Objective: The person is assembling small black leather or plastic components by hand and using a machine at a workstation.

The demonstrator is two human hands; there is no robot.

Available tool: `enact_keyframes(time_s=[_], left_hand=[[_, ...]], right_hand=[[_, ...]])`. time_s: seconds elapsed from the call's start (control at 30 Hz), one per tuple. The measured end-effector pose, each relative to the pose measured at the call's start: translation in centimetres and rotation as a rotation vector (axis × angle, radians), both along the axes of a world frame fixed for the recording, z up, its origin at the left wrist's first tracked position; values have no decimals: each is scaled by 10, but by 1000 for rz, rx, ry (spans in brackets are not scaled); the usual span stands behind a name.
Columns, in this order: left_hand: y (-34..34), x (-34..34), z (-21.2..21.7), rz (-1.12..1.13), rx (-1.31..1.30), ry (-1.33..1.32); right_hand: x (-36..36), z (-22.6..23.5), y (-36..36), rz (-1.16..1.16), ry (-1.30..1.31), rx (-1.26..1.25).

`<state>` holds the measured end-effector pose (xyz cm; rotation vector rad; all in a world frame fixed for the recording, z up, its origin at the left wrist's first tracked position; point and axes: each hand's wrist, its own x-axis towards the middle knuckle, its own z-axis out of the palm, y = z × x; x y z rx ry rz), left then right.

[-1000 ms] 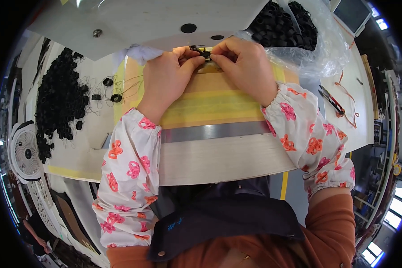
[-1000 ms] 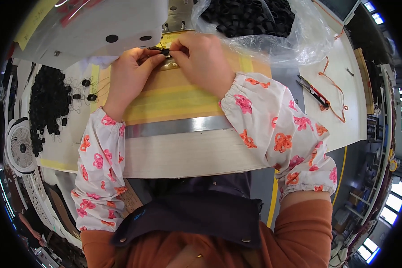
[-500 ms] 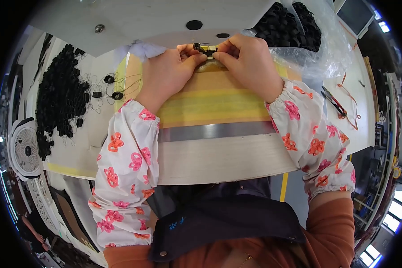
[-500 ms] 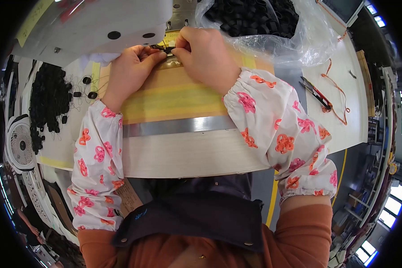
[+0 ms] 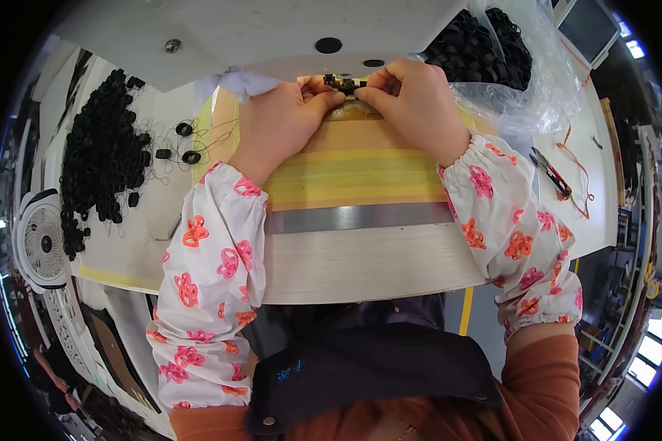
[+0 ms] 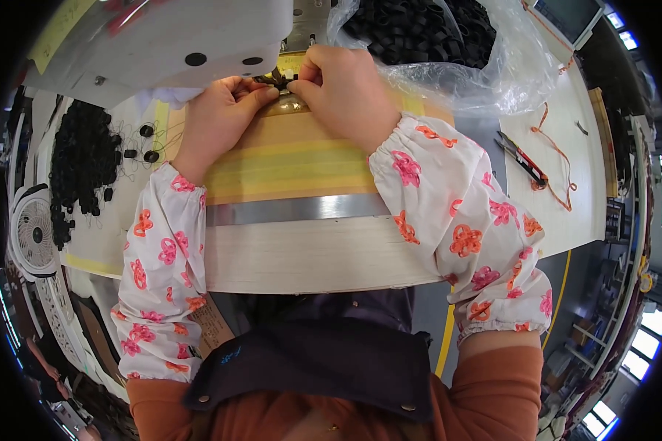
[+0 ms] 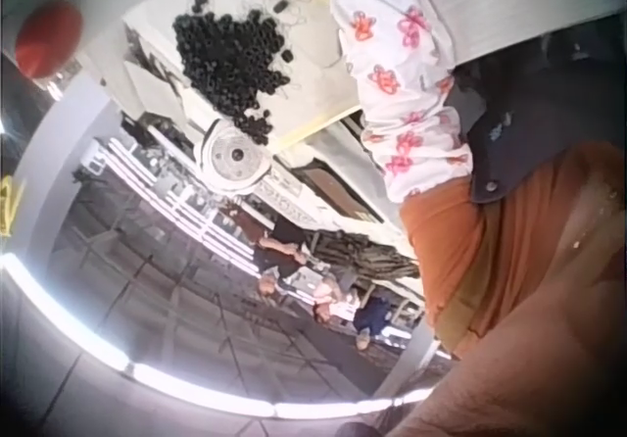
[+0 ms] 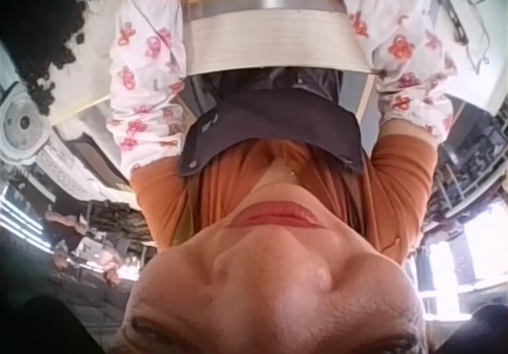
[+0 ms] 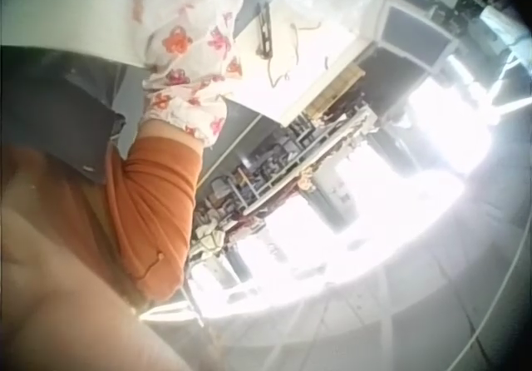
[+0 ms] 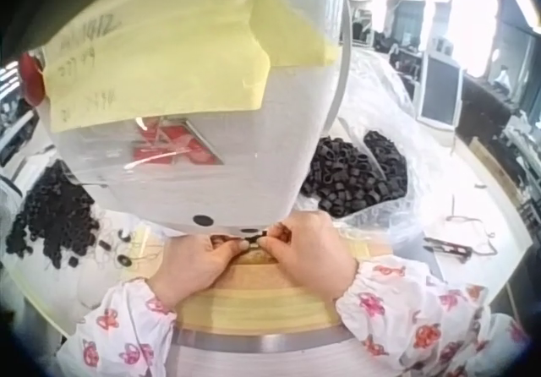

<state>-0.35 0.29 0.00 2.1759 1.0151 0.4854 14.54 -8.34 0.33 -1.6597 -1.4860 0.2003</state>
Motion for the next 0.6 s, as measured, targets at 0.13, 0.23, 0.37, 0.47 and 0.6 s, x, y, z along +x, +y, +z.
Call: enact_keyframes(time_s=[0.13,0.23,0.37,0.47,0.6], left_hand=[[3,0,2,24,-95,-31],[4,12,1,40,-86,-2],[8,5,6,22,-6,15],[17,-10,-4,14,15,39],[3,-18,-14,1,285,-106]], right_hand=[[-2,4,2,-22,19,-26],[11,2,2,-37,19,-71],[7,9,6,-7,-7,-35],[-8,8,17,-8,-27,-145],[-7,-1,4,31,-144,-83]])
